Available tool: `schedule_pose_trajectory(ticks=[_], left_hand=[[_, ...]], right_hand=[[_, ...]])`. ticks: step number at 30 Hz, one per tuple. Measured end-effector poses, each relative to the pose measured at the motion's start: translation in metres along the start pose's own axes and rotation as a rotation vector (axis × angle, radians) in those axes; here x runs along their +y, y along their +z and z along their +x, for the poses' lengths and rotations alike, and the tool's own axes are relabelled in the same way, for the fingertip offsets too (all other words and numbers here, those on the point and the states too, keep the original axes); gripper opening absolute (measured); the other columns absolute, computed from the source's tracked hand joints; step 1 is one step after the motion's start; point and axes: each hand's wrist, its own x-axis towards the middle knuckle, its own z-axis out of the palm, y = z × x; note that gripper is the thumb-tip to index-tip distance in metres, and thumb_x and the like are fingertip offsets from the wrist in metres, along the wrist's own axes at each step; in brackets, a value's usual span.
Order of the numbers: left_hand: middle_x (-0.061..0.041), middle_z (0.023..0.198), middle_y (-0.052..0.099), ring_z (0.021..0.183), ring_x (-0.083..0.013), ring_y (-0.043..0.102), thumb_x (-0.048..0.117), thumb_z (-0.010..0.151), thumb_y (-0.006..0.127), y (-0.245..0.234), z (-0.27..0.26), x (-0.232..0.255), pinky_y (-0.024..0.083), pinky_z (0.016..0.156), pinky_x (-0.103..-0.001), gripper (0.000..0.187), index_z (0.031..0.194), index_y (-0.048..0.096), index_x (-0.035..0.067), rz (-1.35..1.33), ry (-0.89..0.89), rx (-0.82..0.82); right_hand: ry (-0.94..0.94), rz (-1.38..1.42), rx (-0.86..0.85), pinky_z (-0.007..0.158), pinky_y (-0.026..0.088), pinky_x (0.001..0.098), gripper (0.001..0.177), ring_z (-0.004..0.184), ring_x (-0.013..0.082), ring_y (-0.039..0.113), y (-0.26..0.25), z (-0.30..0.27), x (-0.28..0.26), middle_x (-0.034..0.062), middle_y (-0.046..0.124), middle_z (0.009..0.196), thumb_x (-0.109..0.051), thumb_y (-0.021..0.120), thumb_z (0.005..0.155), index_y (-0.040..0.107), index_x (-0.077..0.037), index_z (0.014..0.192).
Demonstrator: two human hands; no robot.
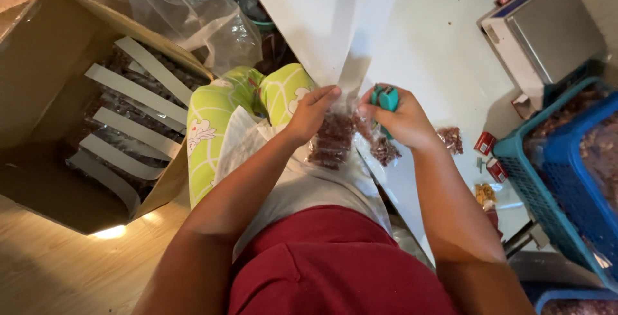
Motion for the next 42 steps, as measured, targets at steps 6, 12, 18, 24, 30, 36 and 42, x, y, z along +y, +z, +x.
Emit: schedule_pose_trajectory(ticks=[6, 12, 18, 24, 30, 36, 42], left_hand=[[-0.009, 0.109, 0.077, 0.107, -0.0193, 0.071, 0.042, 0.097, 0.073, 0.009, -0.010, 0.011, 0.054, 0.103, -0.041, 0.039, 0.122, 0.077, 0.012, -0.256, -0.046, 0.012], [-0.017, 0.118, 0.074, 0.119, -0.0248, 0.065, 0.043, 0.103, 0.063, 0.013, -0.021, 0.017, 0.042, 0.115, -0.048, 0.045, 0.127, 0.072, 0.006, -0.195, 0.092, -0.037], [-0.021, 0.139, 0.064, 0.138, -0.0316, 0.052, 0.033, 0.109, 0.059, 0.009, -0.018, 0.006, 0.037, 0.120, -0.050, 0.044, 0.141, 0.063, 0.004, 0.052, 0.316, -0.046], [-0.013, 0.151, 0.056, 0.142, -0.0359, 0.048, 0.024, 0.109, 0.051, 0.018, -0.047, 0.046, 0.035, 0.122, -0.052, 0.044, 0.153, 0.052, 0.022, 0.276, 0.290, -0.066], [-0.013, 0.149, 0.058, 0.139, -0.0371, 0.053, 0.019, 0.109, 0.049, 0.026, -0.062, 0.068, 0.039, 0.119, -0.052, 0.048, 0.155, 0.047, 0.031, 0.341, 0.282, -0.073], [-0.017, 0.124, 0.074, 0.118, -0.0433, 0.066, 0.027, 0.107, 0.046, 0.039, -0.086, 0.103, 0.049, 0.110, -0.053, 0.048, 0.154, 0.045, 0.040, 0.503, 0.303, -0.072], [-0.024, 0.117, 0.075, 0.121, -0.0405, 0.067, 0.021, 0.099, 0.053, 0.049, -0.089, 0.098, 0.048, 0.112, -0.053, 0.054, 0.152, 0.050, 0.033, 0.377, 0.207, 0.022]], right_hand=[[-0.047, 0.008, -0.075, 0.078, 0.055, 0.0313, 0.013, 0.074, 0.0185, 0.069, 0.001, -0.011, -0.034, 0.0121, 0.072, 0.072, -0.004, 0.082, 0.082, 0.074, -0.001, 0.092], [0.026, -0.270, 0.309, 0.076, 0.052, 0.0313, 0.011, 0.082, 0.0171, 0.070, 0.015, 0.013, 0.028, 0.0055, 0.075, 0.085, -0.018, 0.082, 0.090, 0.074, -0.014, 0.098], [0.027, -0.247, 0.363, 0.074, 0.050, 0.0317, 0.010, 0.082, 0.0186, 0.068, 0.019, 0.013, 0.035, 0.0077, 0.073, 0.083, -0.015, 0.080, 0.090, 0.073, -0.012, 0.097], [0.159, -0.123, 0.383, 0.072, 0.051, 0.0310, 0.010, 0.070, 0.0181, 0.067, 0.012, 0.004, -0.012, 0.0066, 0.070, 0.075, -0.017, 0.071, 0.091, 0.069, -0.010, 0.097], [0.193, 0.775, 0.830, 0.044, 0.046, 0.0269, 0.047, 0.049, 0.0215, 0.062, 0.023, 0.054, -0.017, 0.0129, 0.060, 0.058, -0.054, 0.060, 0.083, 0.059, -0.009, 0.070], [0.235, 1.090, 0.914, 0.043, 0.038, 0.0302, 0.043, 0.049, 0.0187, 0.052, 0.042, 0.068, -0.016, 0.0034, 0.049, 0.055, -0.054, 0.056, 0.077, 0.051, -0.015, 0.059], [0.175, 0.963, 0.831, 0.064, 0.051, 0.0347, 0.041, 0.078, 0.0259, 0.064, 0.052, 0.037, -0.051, 0.0110, 0.067, 0.084, -0.054, 0.070, 0.074, 0.066, -0.014, 0.082]])
